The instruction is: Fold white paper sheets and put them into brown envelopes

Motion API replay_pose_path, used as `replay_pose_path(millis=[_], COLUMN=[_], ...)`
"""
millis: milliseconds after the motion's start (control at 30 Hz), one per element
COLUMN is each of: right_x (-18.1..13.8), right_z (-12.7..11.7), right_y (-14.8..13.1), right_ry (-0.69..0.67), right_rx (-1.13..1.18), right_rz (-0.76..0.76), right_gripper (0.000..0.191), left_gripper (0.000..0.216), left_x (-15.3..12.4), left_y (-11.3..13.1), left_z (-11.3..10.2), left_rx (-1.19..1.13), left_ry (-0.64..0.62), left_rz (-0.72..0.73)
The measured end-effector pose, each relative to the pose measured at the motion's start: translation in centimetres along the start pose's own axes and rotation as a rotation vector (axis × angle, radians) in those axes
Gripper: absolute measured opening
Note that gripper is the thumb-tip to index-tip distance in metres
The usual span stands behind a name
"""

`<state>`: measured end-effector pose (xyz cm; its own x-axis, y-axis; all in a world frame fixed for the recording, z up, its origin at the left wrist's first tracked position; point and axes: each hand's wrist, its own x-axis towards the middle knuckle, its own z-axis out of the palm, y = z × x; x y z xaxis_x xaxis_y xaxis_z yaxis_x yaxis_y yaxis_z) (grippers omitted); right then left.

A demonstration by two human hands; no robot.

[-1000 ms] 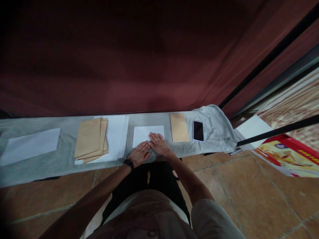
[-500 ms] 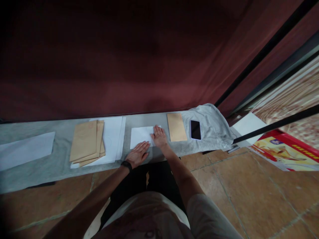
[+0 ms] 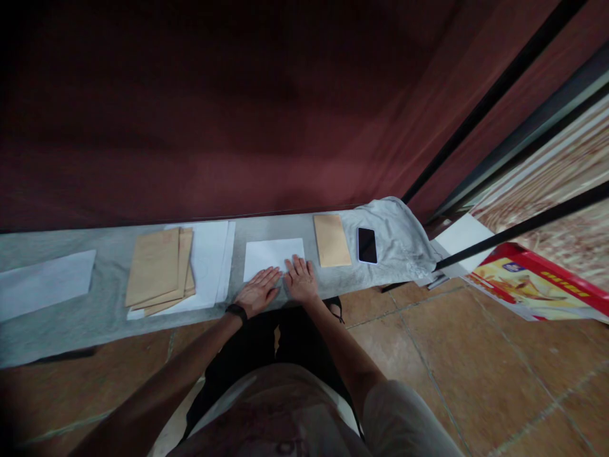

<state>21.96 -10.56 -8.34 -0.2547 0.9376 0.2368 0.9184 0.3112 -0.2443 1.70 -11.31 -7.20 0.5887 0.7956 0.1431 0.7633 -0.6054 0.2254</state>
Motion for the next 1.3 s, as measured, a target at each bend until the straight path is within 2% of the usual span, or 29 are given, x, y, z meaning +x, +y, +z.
replay_pose_path(millis=[233, 400, 567, 833, 1000, 1167, 1300], right_x=[-1.9, -1.9, -1.8, -1.8, -1.8, -1.7, -1.7], right_z=[-0.8, -1.0, -1.2, -1.4, -1.3, -1.3, -1.4], right_y=[-0.1, -0.1, -0.3, -0.3, -0.4, -0.3, -0.4], right_ry=[-0.036, -0.040, -0.044, -0.030, -0.045, -0.049, -0.048], right_rx=[-0.005, -0.017, -0.006, 0.001, -0.013, 0.002, 0.001], right_rz=[-0.103, -0.120, -0.127, -0.113, -0.086, -0.096, -0.088], right_gripper=[0.048, 0.047, 0.044, 0.049, 0.051, 0.052, 0.050], left_gripper=[0.059, 0.060, 0.065, 0.072, 0.074, 0.072, 0.071], left_x=[0.1, 1.8, 4.2, 6.8, 6.8, 5.8, 4.1], left_y=[0.1, -0.1, -2.1, -6.1, -7.0, -6.3, -5.4], left_z=[0.6, 1.6, 1.9, 0.7, 0.5, 1.0, 1.5], left_rx=[-0.013, -0.038, -0.043, 0.001, 0.008, 0.000, 0.003], left_ry=[-0.006, 0.006, -0.017, -0.056, -0.025, 0.075, 0.139], left_rz=[-0.055, -0.158, -0.247, -0.410, -0.479, -0.537, -0.538])
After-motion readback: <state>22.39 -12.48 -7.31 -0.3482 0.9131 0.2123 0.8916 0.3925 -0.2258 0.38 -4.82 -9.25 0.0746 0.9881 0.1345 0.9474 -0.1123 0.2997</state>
